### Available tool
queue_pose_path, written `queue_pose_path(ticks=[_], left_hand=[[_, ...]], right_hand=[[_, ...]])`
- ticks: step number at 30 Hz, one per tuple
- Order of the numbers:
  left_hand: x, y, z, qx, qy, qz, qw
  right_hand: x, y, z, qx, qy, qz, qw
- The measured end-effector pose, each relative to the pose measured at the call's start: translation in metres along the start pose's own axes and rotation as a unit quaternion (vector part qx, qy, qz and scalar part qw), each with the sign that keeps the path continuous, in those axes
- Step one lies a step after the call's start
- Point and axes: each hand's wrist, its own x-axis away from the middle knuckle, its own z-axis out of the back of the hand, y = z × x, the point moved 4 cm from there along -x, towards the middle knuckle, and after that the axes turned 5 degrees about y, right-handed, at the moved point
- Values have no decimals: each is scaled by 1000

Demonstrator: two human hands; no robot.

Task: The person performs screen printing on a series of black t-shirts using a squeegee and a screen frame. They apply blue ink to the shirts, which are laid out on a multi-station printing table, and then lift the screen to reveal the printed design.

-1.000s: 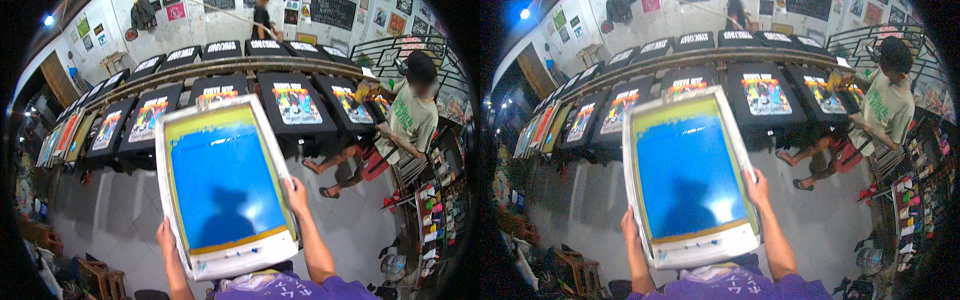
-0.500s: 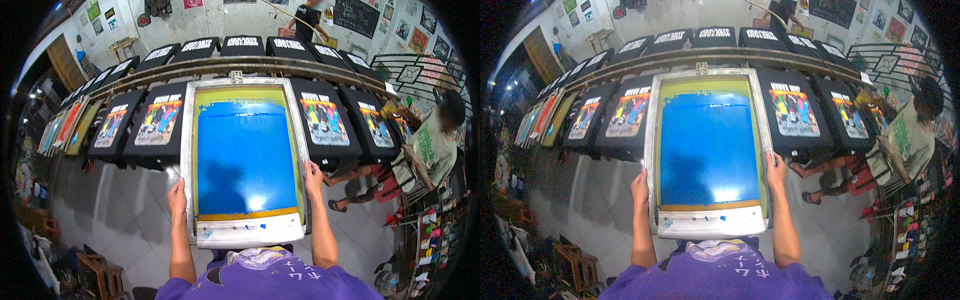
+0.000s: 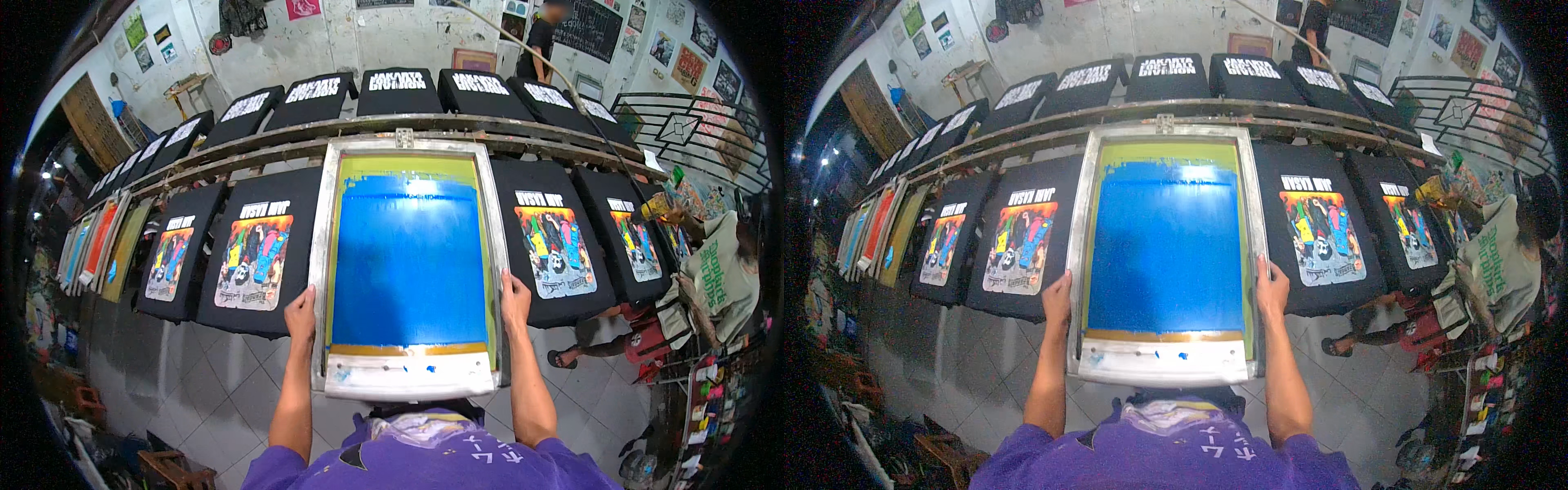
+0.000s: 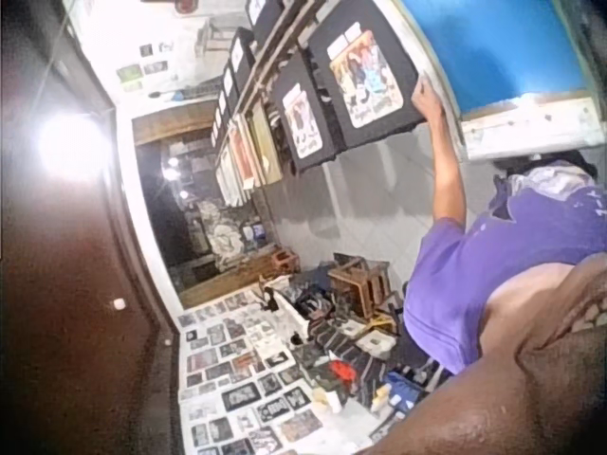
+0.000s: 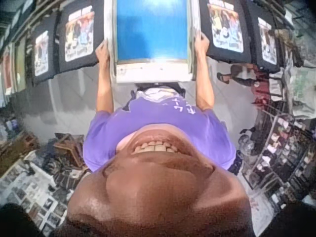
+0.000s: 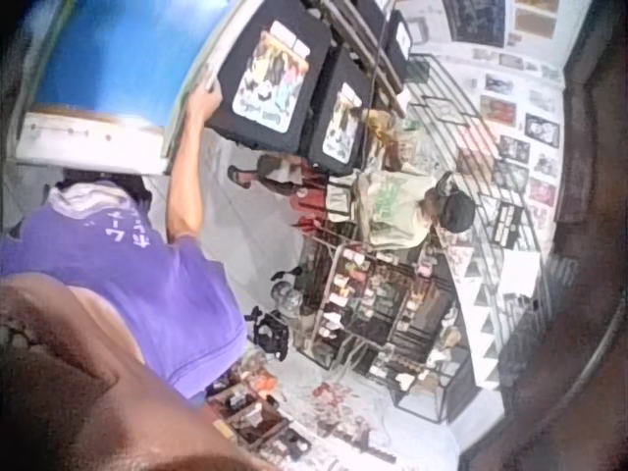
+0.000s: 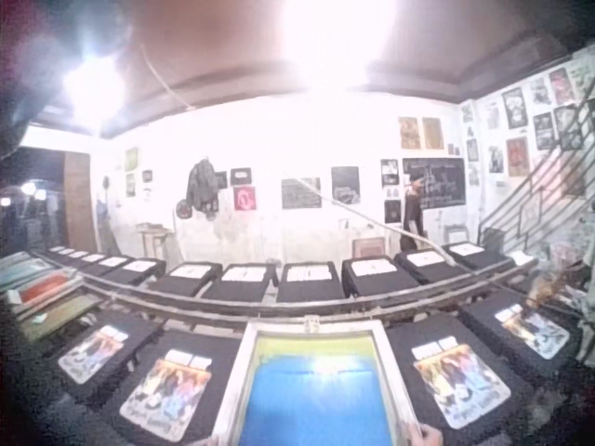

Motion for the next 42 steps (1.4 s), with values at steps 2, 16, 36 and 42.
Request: queue_pose_path(ticks=[2,16,36,42], left_hand=[[-19,-13,-17,35,-16,-8,999],[-121,7,-101,-49,12,36,998],[-140,-20,-115,-16,55,14,998],[-147,-14,-121,-103,87,0,991]], right_hand=[[-18,-3,-14,-1,5,6,1000],[-127,-22,-92,44,49,30,997],[-127,-41,-112,88,65,45,993],[-118,-72,-106,167,86,45,981]])
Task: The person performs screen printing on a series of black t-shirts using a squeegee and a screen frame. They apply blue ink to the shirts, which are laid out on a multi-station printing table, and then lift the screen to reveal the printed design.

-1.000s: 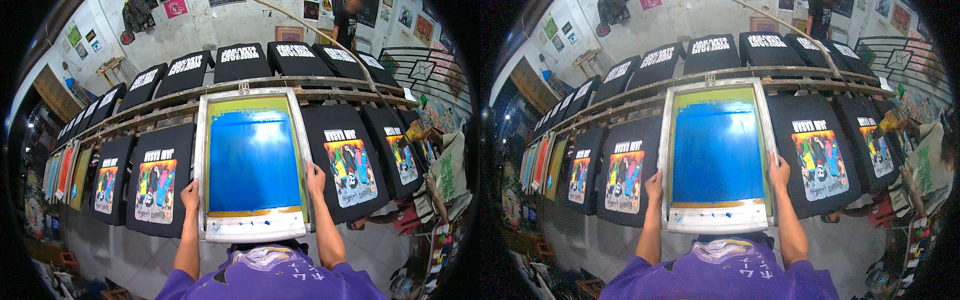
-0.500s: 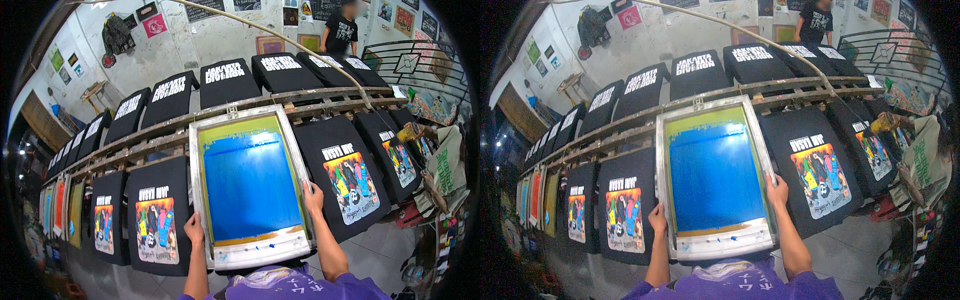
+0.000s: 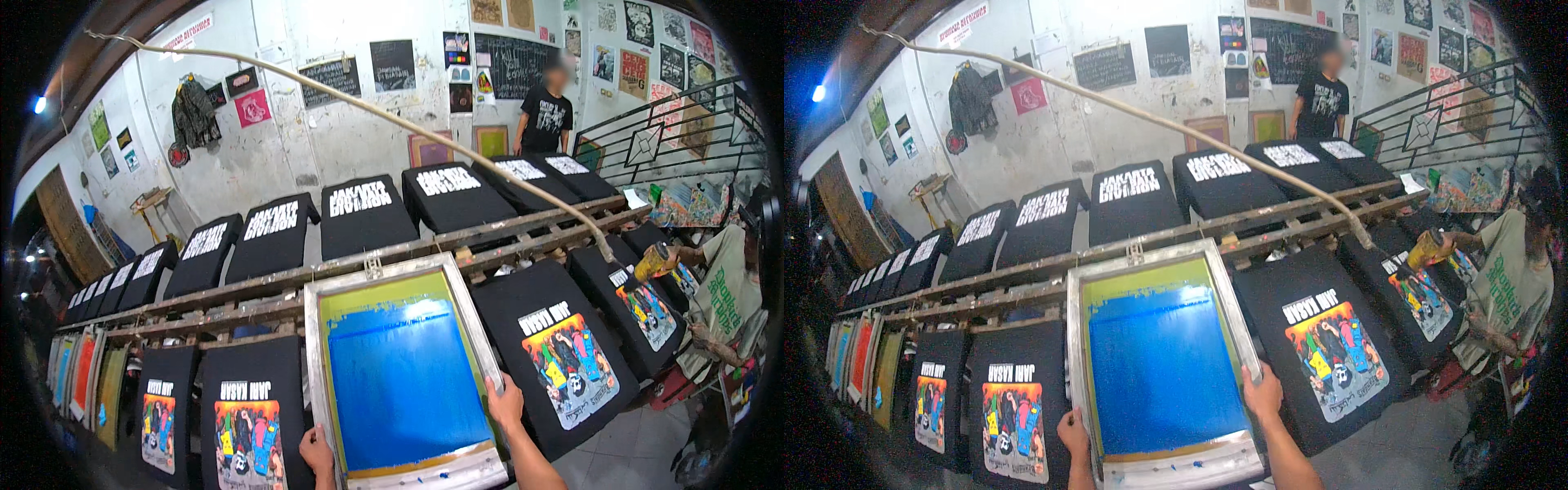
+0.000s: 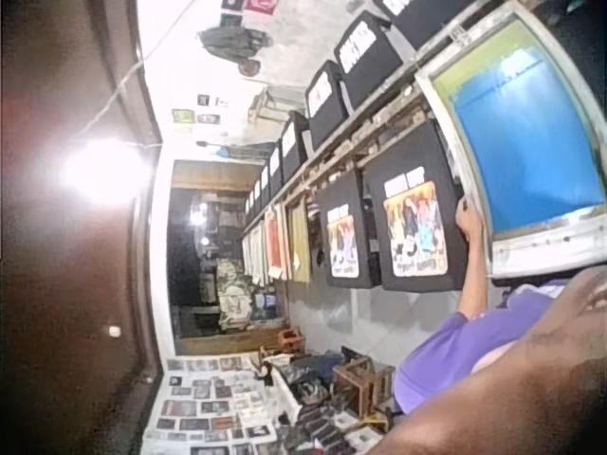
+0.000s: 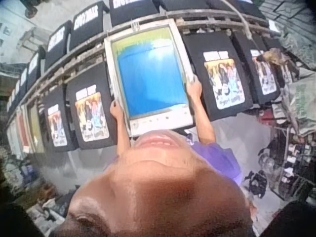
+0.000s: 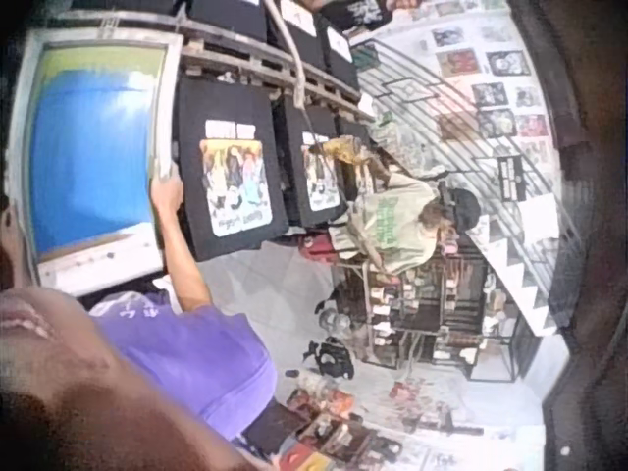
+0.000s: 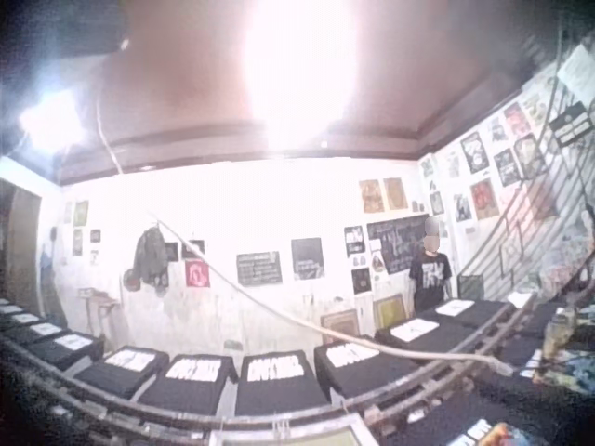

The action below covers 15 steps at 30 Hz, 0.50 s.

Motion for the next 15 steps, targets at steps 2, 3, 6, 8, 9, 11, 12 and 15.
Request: queue_pose_path(ticks=[2,3,6,8,9,11,12,15], left_hand=[[3,4,-1,10,4,-32,999],[3,8,2,14,-7,-28,999],[2,0,9,-19,-32,3,999],[1,-6,7,-27,-24,0,999],[1,-9,8,-29,-17,-4,999],[4,5,12,-19,-21,-8,1000],[2,12,3,-13,-28,4,1000],[7,20,15,-42,-27,16,999]], right_hand=[[2,12,-6,7,3,21,1000],[5,17,-7,3,-1,22,1000],[5,21,-16,8,-10,19,1000],[3,21,-17,8,-14,18,1000],[1,18,-17,4,-3,36,999],[7,19,-16,3,-5,33,999],[-2,16,-11,2,0,27,1000],[2,18,-15,21,-5,14,1000]])
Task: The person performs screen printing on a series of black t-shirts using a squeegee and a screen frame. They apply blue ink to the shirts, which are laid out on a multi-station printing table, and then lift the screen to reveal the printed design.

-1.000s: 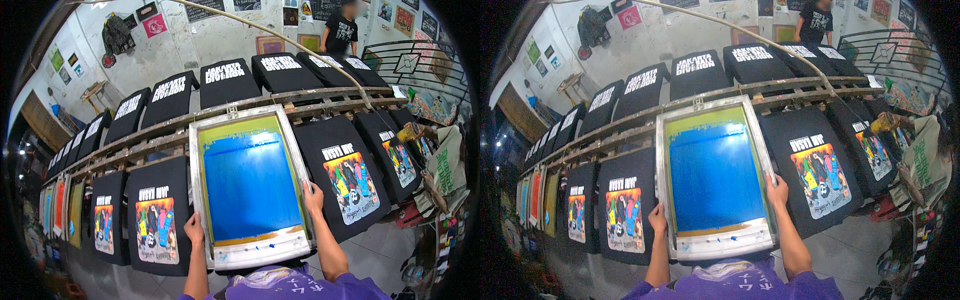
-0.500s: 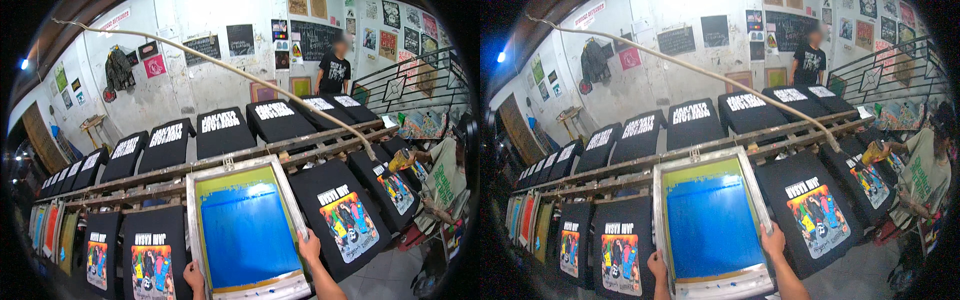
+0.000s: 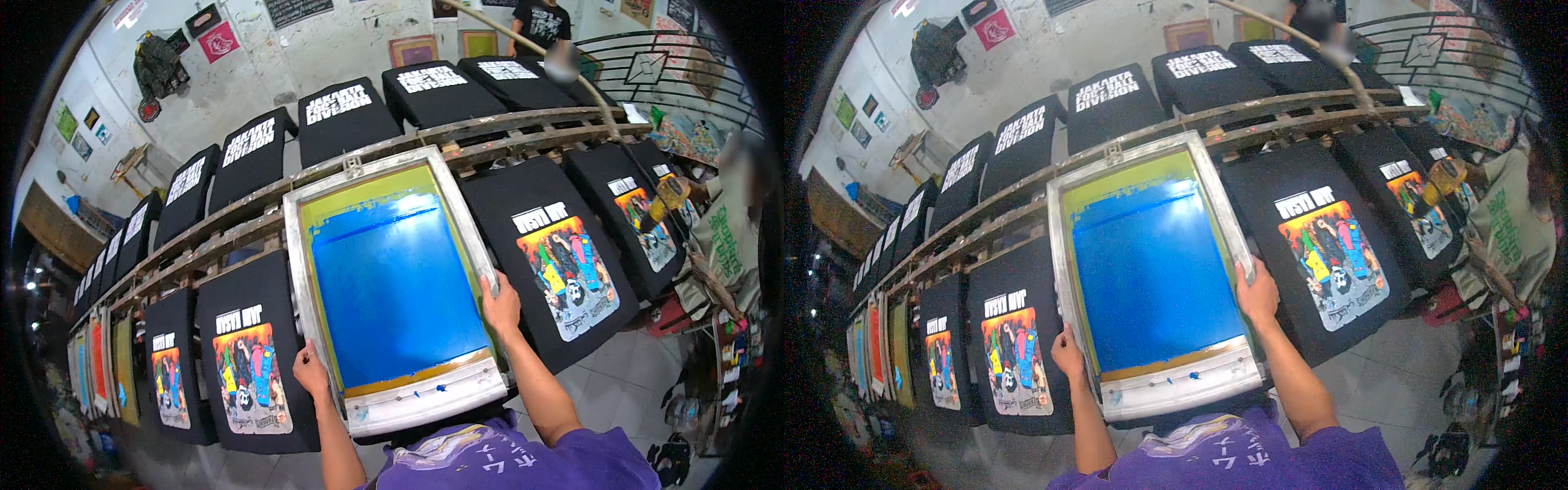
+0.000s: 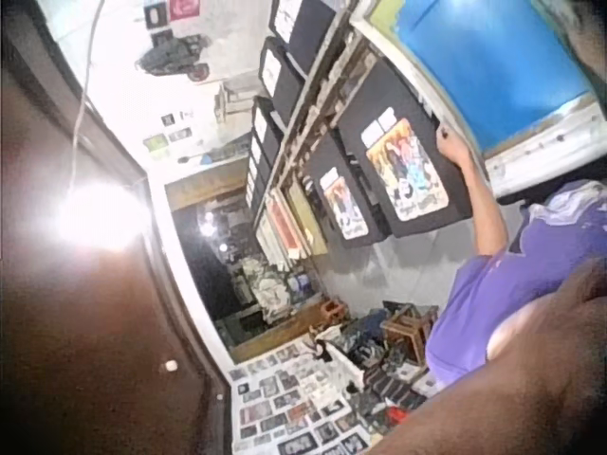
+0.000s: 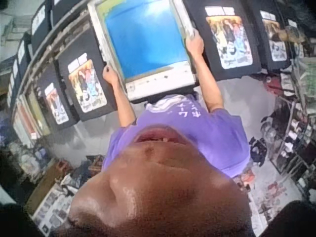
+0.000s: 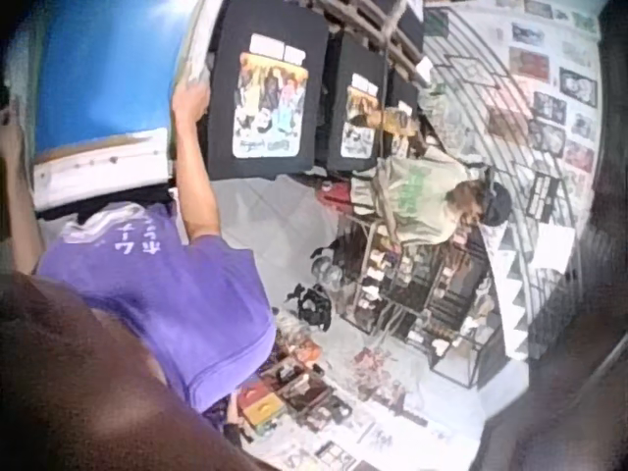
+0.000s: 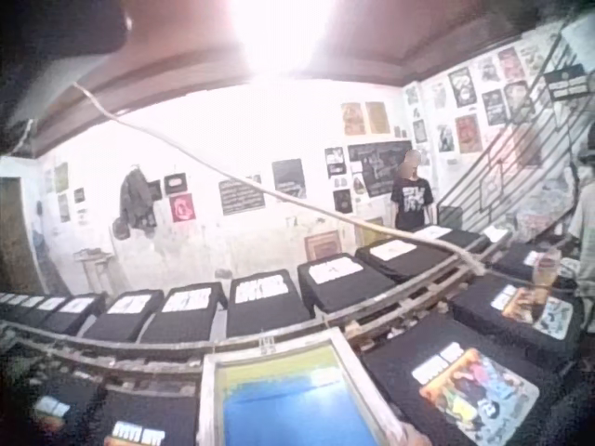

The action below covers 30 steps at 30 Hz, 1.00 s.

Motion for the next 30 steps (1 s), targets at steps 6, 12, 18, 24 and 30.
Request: queue_pose_path(ticks=[6,12,18,24,30], left_hand=[[-5,-12,-4,37,27,-48,998],[-11,-16,-14,23,-42,-15,999],[-14,-23,-19,-5,-39,8,999],[-15,-26,-17,30,-54,-3,998],[-15,-18,-17,6,-50,-19,999]], right_hand=[[-9,6,-8,13,-37,-26,999],[-24,26,-16,95,-68,34,993],[-20,29,-13,47,-22,54,997],[-14,23,-6,41,3,28,999],[-13,18,-2,37,25,27,999]])
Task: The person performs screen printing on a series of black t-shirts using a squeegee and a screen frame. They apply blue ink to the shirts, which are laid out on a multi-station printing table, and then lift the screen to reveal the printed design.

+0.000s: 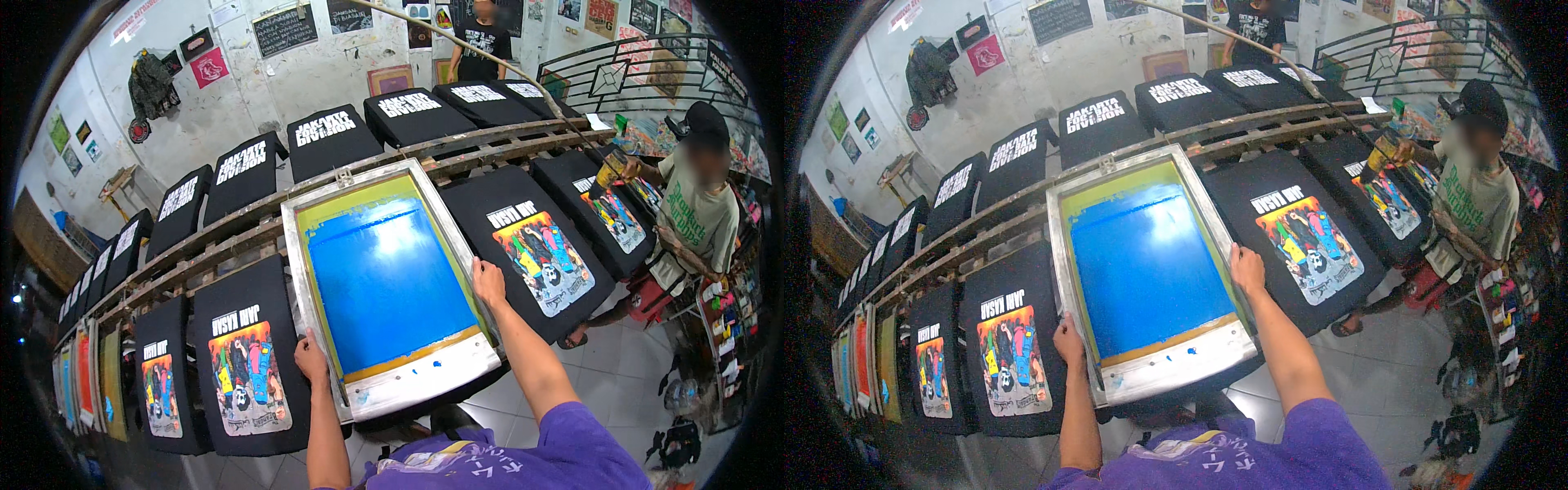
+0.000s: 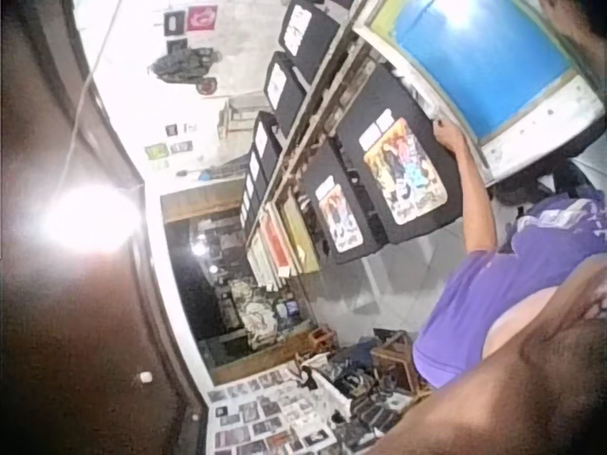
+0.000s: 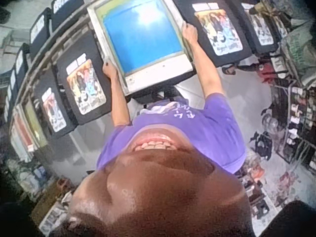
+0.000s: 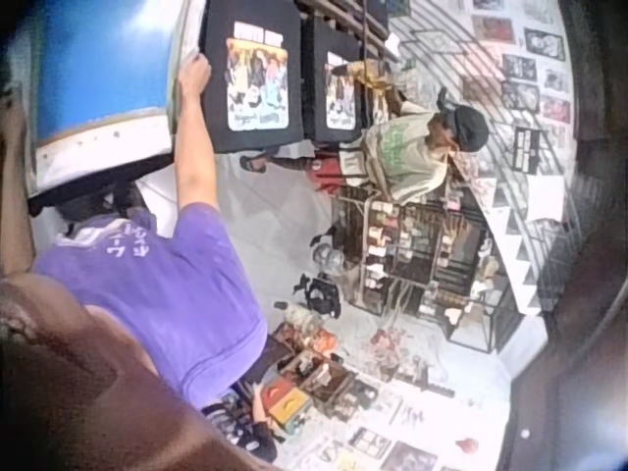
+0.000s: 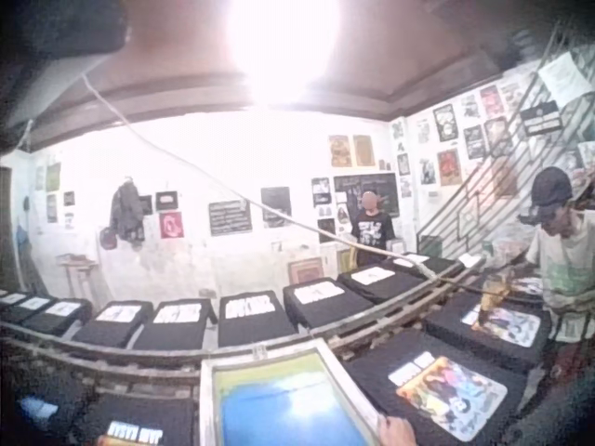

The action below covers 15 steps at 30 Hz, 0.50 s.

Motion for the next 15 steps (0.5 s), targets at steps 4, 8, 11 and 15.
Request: queue_pose_path(ticks=[4,8,11,15], left_hand=[[-3,-7,-3,18,12,-7,1000],[-2,-11,-8,32,18,-9,999],[3,-1,-5,36,6,-10,999],[3,2,-2,20,29,-30,999]], right_hand=[[0,-1,-1,-9,-10,-3,1000],[-3,3,-2,10,-24,-22,999],[-4,2,0,18,-35,-24,999],[-2,0,0,5,-14,-13,1000]])
